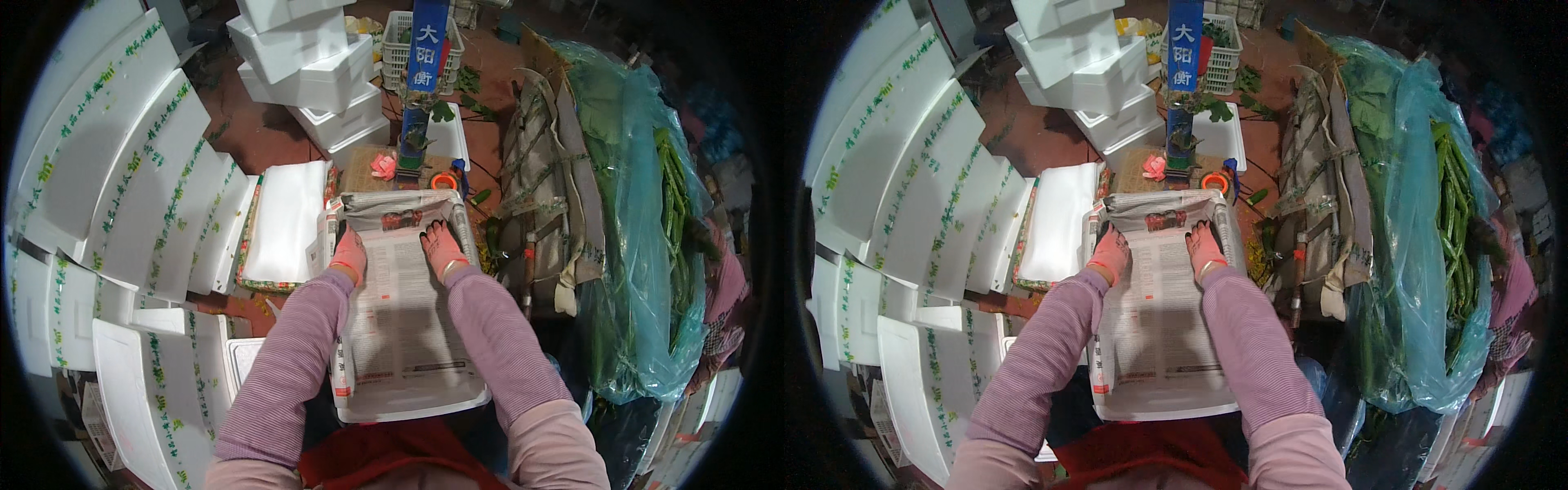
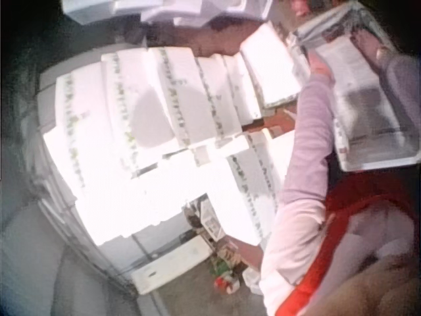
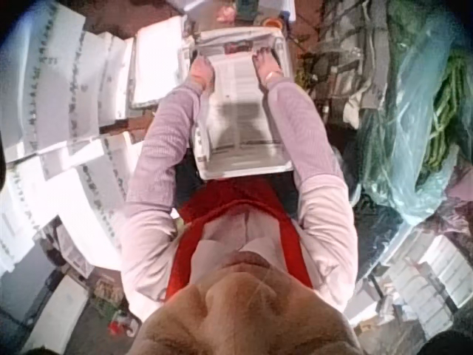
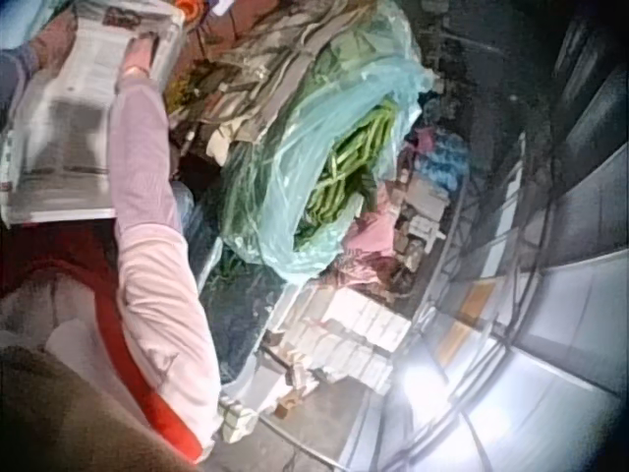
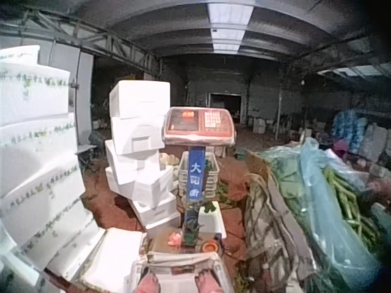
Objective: The person lines a white styrofoam box with newspaper, places cucumbers inside, and seals the box with tape. The person repeats this process for multiple boxes, arranging cucumbers neatly before closing each container.
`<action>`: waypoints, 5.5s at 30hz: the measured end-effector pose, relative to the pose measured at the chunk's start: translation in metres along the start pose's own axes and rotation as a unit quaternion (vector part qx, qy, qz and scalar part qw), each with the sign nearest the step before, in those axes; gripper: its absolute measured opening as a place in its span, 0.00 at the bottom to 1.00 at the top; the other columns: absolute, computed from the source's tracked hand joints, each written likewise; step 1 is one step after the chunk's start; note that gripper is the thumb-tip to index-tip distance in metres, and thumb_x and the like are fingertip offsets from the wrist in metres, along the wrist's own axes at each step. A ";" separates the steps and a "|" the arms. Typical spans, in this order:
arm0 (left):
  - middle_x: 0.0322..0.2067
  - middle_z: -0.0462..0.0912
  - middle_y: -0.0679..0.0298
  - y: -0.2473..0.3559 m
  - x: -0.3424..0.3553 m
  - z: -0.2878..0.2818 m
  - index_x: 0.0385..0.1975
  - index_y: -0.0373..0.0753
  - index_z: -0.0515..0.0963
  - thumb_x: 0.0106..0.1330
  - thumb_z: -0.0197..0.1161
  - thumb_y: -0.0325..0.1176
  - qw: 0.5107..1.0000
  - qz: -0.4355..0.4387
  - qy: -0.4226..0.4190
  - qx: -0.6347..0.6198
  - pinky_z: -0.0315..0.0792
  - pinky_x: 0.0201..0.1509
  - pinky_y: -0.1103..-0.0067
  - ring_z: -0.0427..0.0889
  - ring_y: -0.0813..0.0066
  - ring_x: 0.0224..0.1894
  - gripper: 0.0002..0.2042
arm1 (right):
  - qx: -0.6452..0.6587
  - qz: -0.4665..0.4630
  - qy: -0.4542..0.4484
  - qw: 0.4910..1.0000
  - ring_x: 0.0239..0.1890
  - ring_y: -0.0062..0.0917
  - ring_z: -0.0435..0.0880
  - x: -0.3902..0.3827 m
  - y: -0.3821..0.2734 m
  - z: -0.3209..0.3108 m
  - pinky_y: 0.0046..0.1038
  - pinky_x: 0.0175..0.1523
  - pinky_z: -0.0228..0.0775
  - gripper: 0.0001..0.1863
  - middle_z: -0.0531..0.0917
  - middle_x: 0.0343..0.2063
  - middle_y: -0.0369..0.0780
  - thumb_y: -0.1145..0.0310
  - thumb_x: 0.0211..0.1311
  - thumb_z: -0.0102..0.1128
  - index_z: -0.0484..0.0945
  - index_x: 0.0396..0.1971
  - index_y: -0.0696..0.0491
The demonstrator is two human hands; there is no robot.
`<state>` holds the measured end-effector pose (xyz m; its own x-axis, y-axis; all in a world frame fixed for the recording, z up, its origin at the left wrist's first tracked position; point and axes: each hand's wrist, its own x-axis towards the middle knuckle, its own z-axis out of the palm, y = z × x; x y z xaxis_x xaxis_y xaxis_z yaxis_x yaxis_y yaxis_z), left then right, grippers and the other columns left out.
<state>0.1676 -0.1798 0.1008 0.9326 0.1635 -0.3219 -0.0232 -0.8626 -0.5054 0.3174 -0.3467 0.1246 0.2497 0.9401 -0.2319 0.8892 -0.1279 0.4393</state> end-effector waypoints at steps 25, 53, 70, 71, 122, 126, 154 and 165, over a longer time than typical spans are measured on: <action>0.57 0.77 0.49 0.251 -0.555 0.028 0.59 0.32 0.73 0.63 0.65 0.30 0.518 -0.681 0.178 -0.485 0.66 0.66 0.65 0.75 0.50 0.60 0.23 | 0.247 -0.136 -0.124 0.951 0.49 0.37 0.83 -0.257 -0.120 -0.101 0.46 0.63 0.64 0.32 0.84 0.43 0.43 0.46 0.52 0.69 0.75 0.52 0.51; 0.50 0.82 0.47 0.575 -0.776 0.099 0.55 0.36 0.76 0.68 0.59 0.43 0.173 -0.838 -0.282 -0.434 0.71 0.59 0.59 0.78 0.46 0.54 0.21 | 0.116 -0.334 0.322 0.878 0.38 0.41 0.85 -0.400 -0.101 -0.536 0.39 0.45 0.76 0.22 0.83 0.35 0.48 0.63 0.54 0.69 0.80 0.46 0.62; 0.41 0.85 0.47 0.201 -0.513 -0.065 0.55 0.30 0.76 0.67 0.63 0.31 0.425 -0.465 0.304 -0.715 0.74 0.54 0.66 0.84 0.55 0.44 0.19 | 0.620 -0.146 0.074 0.768 0.58 0.44 0.78 -0.331 -0.140 -0.229 0.36 0.63 0.67 0.30 0.80 0.52 0.50 0.62 0.63 0.65 0.70 0.62 0.57; 0.44 0.84 0.47 0.196 -0.498 -0.067 0.56 0.29 0.75 0.67 0.62 0.29 0.373 -0.390 0.330 -0.775 0.74 0.56 0.68 0.83 0.57 0.47 0.19 | 0.655 -0.132 0.100 0.737 0.62 0.46 0.75 -0.327 -0.154 -0.216 0.36 0.67 0.64 0.33 0.78 0.57 0.53 0.63 0.64 0.64 0.66 0.66 0.58; 0.56 0.78 0.52 0.048 -0.525 -0.143 0.63 0.27 0.68 0.69 0.63 0.28 0.405 -0.546 0.370 -0.633 0.73 0.59 0.74 0.78 0.68 0.56 0.24 | 0.784 0.220 0.231 0.533 0.53 0.41 0.78 -0.297 -0.170 -0.178 0.33 0.59 0.68 0.18 0.81 0.49 0.53 0.67 0.74 0.54 0.76 0.53 0.66; 0.58 0.77 0.53 0.006 -0.569 -0.141 0.64 0.29 0.69 0.71 0.60 0.29 0.379 -0.535 0.449 -0.606 0.70 0.65 0.73 0.76 0.66 0.60 0.23 | 0.765 0.245 0.259 0.537 0.55 0.38 0.77 -0.288 -0.147 -0.196 0.32 0.62 0.66 0.20 0.80 0.51 0.52 0.65 0.74 0.54 0.75 0.56 0.66; 0.55 0.79 0.55 -0.005 -0.399 -0.224 0.56 0.39 0.78 0.56 0.70 0.41 0.844 -0.217 0.429 -0.238 0.71 0.63 0.66 0.78 0.55 0.55 0.27 | 0.494 0.027 0.509 0.704 0.31 0.35 0.85 -0.345 -0.024 -0.387 0.32 0.41 0.76 0.22 0.86 0.31 0.46 0.74 0.57 0.61 0.81 0.54 0.57; 0.57 0.78 0.56 0.021 -0.351 -0.226 0.58 0.34 0.76 0.60 0.68 0.37 0.789 -0.149 0.477 -0.358 0.70 0.62 0.72 0.78 0.63 0.55 0.25 | 0.724 0.051 0.278 0.630 0.66 0.36 0.73 -0.281 -0.047 -0.309 0.32 0.69 0.62 0.37 0.74 0.63 0.50 0.68 0.61 0.65 0.62 0.70 0.56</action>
<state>-0.0785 -0.3632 0.3842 0.7131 0.2695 0.6472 0.1393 -0.9592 0.2460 0.0869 -0.5075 0.4379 0.5192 0.8172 0.2502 0.3981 0.0278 -0.9169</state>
